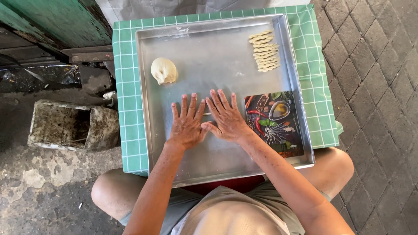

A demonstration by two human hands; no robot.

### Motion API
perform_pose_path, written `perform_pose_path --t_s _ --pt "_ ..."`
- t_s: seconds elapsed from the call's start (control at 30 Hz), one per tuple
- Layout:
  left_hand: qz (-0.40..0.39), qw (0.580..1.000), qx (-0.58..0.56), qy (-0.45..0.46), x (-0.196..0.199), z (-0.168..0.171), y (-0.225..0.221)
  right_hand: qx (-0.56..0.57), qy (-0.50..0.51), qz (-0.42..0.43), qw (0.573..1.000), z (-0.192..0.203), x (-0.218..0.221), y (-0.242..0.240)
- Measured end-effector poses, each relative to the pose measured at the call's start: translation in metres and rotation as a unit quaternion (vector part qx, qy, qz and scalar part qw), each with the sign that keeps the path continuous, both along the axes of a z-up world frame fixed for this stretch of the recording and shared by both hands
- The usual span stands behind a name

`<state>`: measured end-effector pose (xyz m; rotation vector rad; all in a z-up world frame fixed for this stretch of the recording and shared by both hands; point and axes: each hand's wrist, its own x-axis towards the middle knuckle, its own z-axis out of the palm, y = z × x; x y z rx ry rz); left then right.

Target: Rolling small pieces of dough into thin strips and twisting them into a braided shape on a metal tray.

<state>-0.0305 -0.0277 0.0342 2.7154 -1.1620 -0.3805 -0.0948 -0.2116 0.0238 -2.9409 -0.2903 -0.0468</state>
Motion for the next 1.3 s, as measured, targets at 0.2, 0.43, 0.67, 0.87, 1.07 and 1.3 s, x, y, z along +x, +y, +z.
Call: perform_pose_path --t_s 0.2,0.43,0.67,0.87,1.07,1.3 --pt "0.012 1.000 -0.007 -0.010 0.032 -0.008 -0.011 0.009 0.004 -0.023 1.000 -0.003 0.035 -0.011" --pt "-0.003 0.995 -0.070 -0.066 0.039 0.014 0.000 0.059 -0.058 -0.052 0.995 0.017 0.037 -0.026" --pt "0.021 0.952 -0.191 -0.240 0.038 -0.047 0.019 -0.026 -0.183 -0.040 0.982 -0.012 0.005 -0.043" --pt "0.008 0.947 -0.208 -0.243 0.009 -0.013 0.040 -0.001 -0.214 -0.018 0.977 -0.003 -0.024 -0.026" --pt "-0.008 0.964 -0.178 -0.198 -0.038 -0.009 0.073 0.026 -0.212 0.021 0.977 0.016 -0.072 0.000" --pt "-0.053 0.972 -0.166 -0.160 -0.093 0.019 0.049 0.056 -0.112 0.006 0.992 0.041 -0.103 0.041"
